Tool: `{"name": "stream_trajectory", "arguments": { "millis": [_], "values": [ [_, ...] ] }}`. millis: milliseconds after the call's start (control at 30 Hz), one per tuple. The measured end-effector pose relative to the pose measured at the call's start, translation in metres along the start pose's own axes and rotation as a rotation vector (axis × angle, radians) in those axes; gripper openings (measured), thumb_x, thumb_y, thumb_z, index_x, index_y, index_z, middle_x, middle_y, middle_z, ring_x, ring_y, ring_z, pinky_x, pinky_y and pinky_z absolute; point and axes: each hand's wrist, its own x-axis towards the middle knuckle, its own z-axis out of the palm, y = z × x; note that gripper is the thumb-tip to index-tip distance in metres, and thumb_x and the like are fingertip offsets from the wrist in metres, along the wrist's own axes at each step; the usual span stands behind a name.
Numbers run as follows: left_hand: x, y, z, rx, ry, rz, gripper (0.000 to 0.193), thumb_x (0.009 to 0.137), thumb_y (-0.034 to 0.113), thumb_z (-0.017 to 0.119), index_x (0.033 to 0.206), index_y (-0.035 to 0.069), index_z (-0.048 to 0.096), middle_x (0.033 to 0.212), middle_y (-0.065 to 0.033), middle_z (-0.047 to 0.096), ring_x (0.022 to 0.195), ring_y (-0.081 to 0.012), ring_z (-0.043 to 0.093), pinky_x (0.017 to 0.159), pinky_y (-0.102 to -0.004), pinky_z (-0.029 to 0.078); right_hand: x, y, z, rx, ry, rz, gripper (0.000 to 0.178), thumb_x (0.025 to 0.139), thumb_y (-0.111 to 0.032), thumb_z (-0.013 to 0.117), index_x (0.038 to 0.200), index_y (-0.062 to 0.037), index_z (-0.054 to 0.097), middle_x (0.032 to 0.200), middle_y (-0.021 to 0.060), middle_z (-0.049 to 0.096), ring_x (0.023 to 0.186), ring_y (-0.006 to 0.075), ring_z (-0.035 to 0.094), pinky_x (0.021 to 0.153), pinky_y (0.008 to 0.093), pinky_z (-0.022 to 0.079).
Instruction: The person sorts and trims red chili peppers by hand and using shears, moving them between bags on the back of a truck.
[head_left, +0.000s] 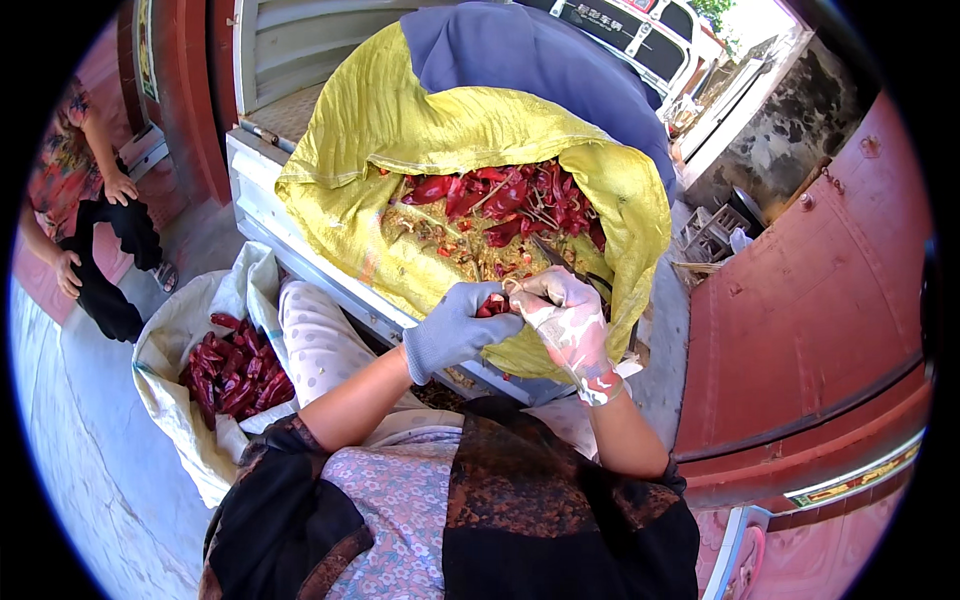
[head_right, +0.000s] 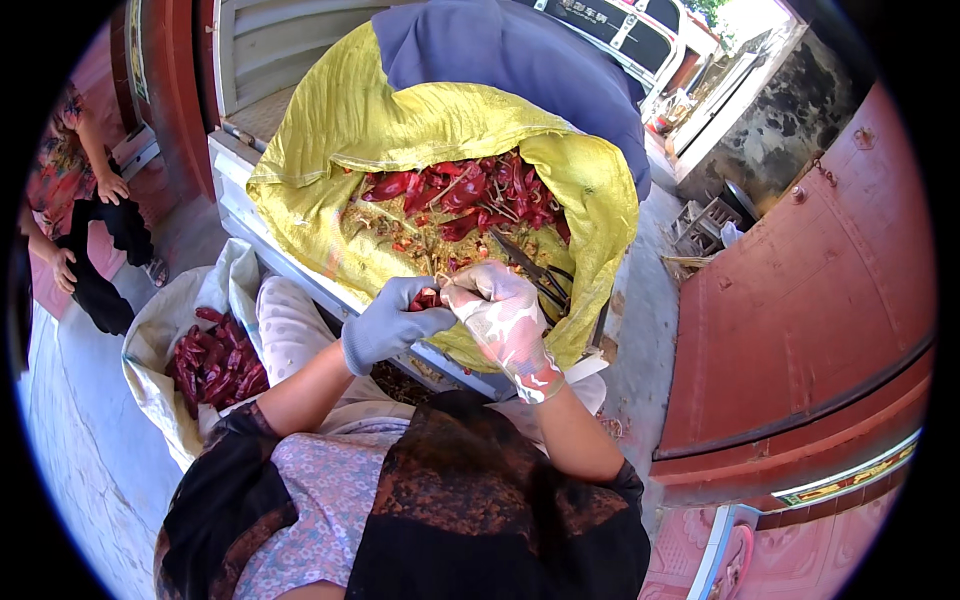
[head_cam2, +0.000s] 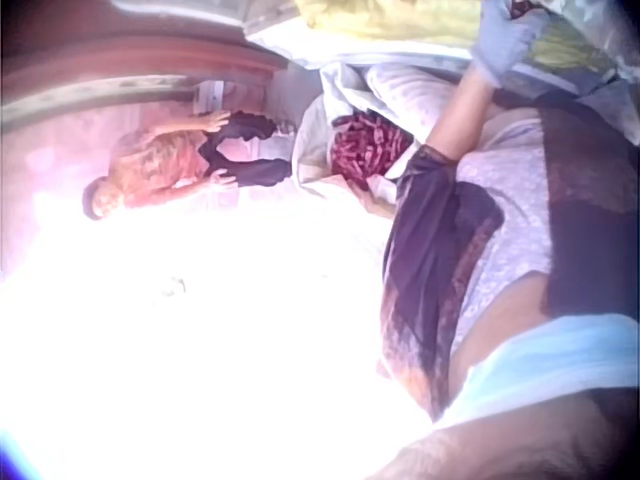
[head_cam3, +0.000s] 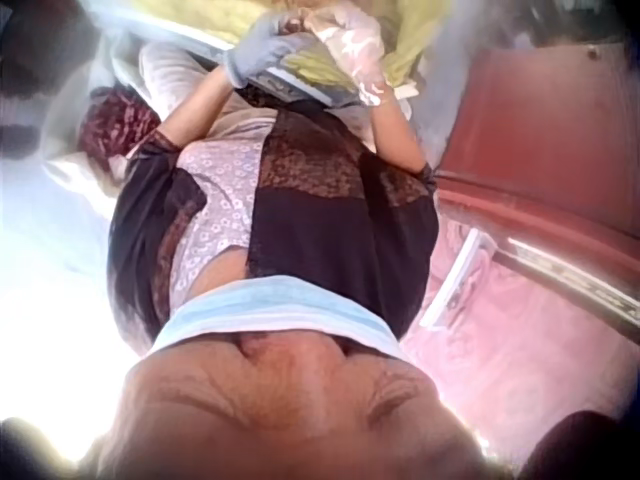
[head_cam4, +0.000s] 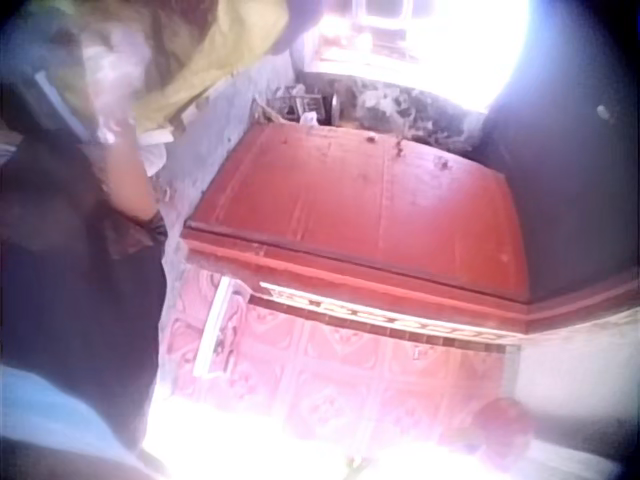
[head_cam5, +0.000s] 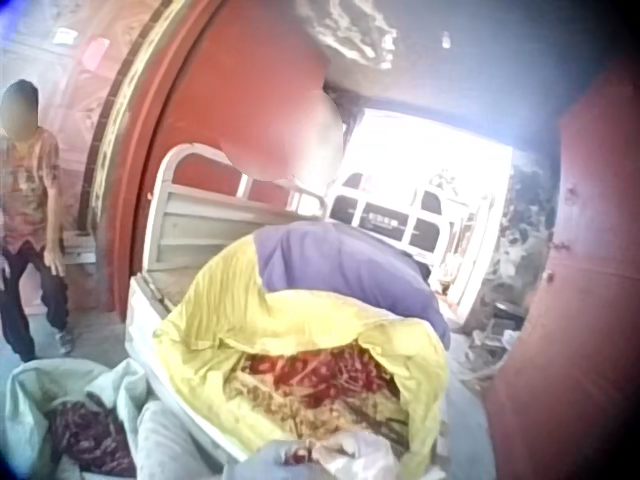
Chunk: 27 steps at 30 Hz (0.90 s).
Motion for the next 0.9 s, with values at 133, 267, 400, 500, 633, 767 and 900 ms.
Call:
{"name": "stream_trajectory", "arguments": {
  "millis": [133, 267, 400, 500, 633, 767, 900],
  "values": [
    [0.004, -0.018, -0.001, -0.138, 0.052, 0.035, 0.006, 0.083, 0.008, 0.059, 0.083, 0.002, 0.062, 0.068, 0.0081, 0.049, 0.059, -0.0007, 0.039, 0.051, -0.0195, 0.031, 0.002, -0.001, 0.008, 0.331, 0.021, 0.312, 0.004, 0.078, -0.004, 0.067, 0.077, -0.0019, 0.064, 0.070, 0.0027, 0.060, 0.060, 0.0086, 0.052, 0.055, 0.0218, 0.039],
    [0.000, -0.019, -0.004, -0.176, 0.057, 0.107, 0.009, 0.083, 0.006, 0.058, 0.087, 0.000, 0.063, 0.071, 0.0065, 0.052, 0.062, -0.0006, 0.042, 0.053, -0.0190, 0.034, -0.001, -0.001, 0.018, 0.727, 0.055, 0.510, 0.009, 0.081, -0.011, 0.064, 0.084, -0.0025, 0.063, 0.070, 0.0003, 0.059, 0.056, 0.0050, 0.046, 0.049, 0.0181, 0.032],
    [-0.002, -0.018, 0.000, -0.191, 0.092, 0.133, 0.010, 0.082, 0.005, 0.057, 0.088, 0.000, 0.064, 0.069, 0.0068, 0.052, 0.060, -0.0009, 0.041, 0.053, -0.0189, 0.034, 0.006, 0.019, 0.007, 0.973, -0.028, 0.555, 0.023, 0.086, -0.023, 0.058, 0.094, -0.0018, 0.061, 0.074, 0.0005, 0.059, 0.054, 0.0054, 0.044, 0.047, 0.0186, 0.031],
    [0.001, -0.026, -0.016, -0.282, 0.120, 0.058, 0.011, 0.082, 0.007, 0.057, 0.088, -0.001, 0.063, 0.064, 0.0060, 0.048, 0.057, -0.0017, 0.040, 0.051, -0.0199, 0.033, 0.009, 0.025, -0.008, 0.653, -0.135, 0.575, 0.023, 0.087, -0.024, 0.057, 0.090, -0.0020, 0.063, 0.075, 0.0017, 0.061, 0.057, 0.0075, 0.047, 0.050, 0.0206, 0.035],
    [-0.010, -0.043, -0.037, -0.409, 0.054, 0.018, 0.011, 0.084, 0.008, 0.055, 0.088, -0.001, 0.059, 0.060, 0.0004, 0.048, 0.053, -0.0068, 0.042, 0.051, -0.0228, 0.035, 0.010, 0.042, -0.022, -0.326, -0.272, 0.189, 0.020, 0.085, -0.023, 0.059, 0.089, -0.0045, 0.066, 0.079, 0.0089, 0.065, 0.071, 0.0190, 0.061, 0.065, 0.0293, 0.047],
    [-0.018, -0.051, -0.037, -0.511, 0.056, -0.019, 0.012, 0.085, 0.012, 0.057, 0.088, 0.001, 0.058, 0.068, -0.0033, 0.056, 0.057, -0.0108, 0.051, 0.053, -0.0239, 0.041, 0.042, 0.058, -0.029, -0.452, -0.116, -0.051, 0.022, 0.083, -0.022, 0.061, 0.102, -0.0113, 0.066, 0.091, 0.0117, 0.065, 0.084, 0.0286, 0.062, 0.078, 0.0347, 0.049],
    [-0.012, -0.050, -0.040, -0.462, 0.084, -0.108, 0.012, 0.085, 0.014, 0.058, 0.089, 0.002, 0.058, 0.075, -0.0051, 0.061, 0.062, -0.0107, 0.057, 0.057, -0.0240, 0.046, 0.073, 0.056, 0.000, -0.796, -0.239, -0.164, 0.045, 0.075, -0.018, 0.068, 0.119, -0.0139, 0.056, 0.114, 0.0135, 0.056, 0.095, 0.0280, 0.059, 0.083, 0.0346, 0.048]
  ]
}}
